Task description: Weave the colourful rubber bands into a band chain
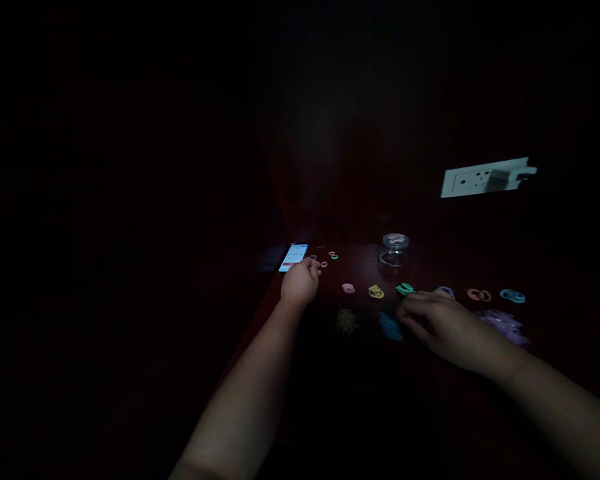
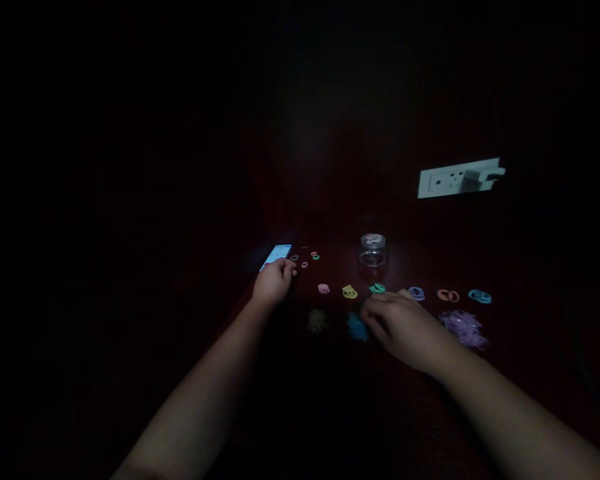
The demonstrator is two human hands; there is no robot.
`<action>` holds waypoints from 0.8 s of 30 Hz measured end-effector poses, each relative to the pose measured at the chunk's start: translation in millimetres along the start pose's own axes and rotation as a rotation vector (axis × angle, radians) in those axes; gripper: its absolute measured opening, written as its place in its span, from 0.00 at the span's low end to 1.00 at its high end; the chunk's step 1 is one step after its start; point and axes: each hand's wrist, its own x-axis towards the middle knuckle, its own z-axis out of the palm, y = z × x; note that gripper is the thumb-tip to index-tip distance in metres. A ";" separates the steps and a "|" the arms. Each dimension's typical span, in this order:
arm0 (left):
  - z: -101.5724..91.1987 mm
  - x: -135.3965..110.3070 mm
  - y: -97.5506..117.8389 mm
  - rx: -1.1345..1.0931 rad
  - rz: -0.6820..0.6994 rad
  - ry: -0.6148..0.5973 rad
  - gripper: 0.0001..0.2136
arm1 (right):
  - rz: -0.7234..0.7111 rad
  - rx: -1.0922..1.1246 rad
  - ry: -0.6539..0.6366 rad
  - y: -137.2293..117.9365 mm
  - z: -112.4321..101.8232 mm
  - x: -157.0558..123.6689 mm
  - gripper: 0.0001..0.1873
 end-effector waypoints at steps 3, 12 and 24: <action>0.5 23.3 -2.5 0.100 0.013 -0.031 0.14 | 0.009 -0.006 -0.010 -2.7 1.4 0.7 0.10; 23.4 126.6 -1.2 0.300 0.029 -0.303 0.09 | 0.114 -0.064 -0.008 -3.6 2.7 -0.8 0.12; 62.4 154.5 -6.2 0.423 -0.014 -0.375 0.17 | 0.183 -0.067 0.014 -8.5 -1.3 -1.1 0.13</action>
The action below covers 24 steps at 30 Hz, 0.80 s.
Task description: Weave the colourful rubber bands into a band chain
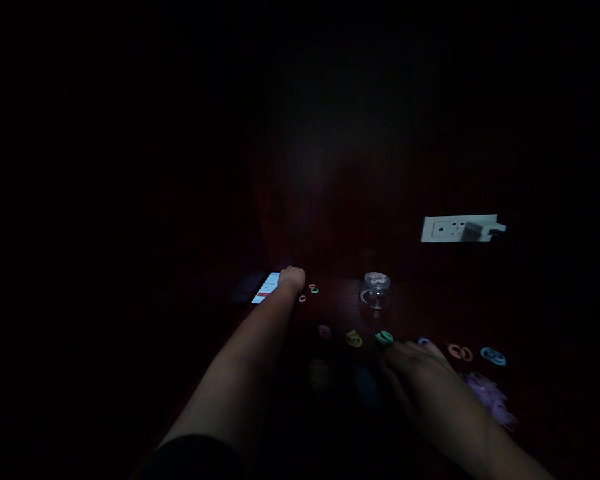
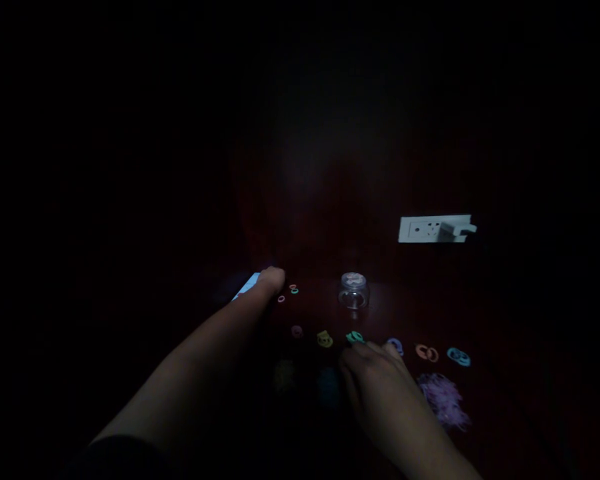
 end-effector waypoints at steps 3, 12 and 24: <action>1.6 -1.7 -1.8 -0.019 0.005 0.000 0.17 | 0.002 -0.008 0.006 -0.9 -0.8 -0.1 0.12; -8.4 -20.9 -19.0 -0.088 0.012 0.027 0.15 | -0.023 -0.038 0.075 -0.3 -2.8 0.9 0.11; 1.3 -9.5 0.4 -0.066 -0.017 -0.028 0.16 | 0.020 -0.026 0.052 -4.4 -3.7 -0.2 0.11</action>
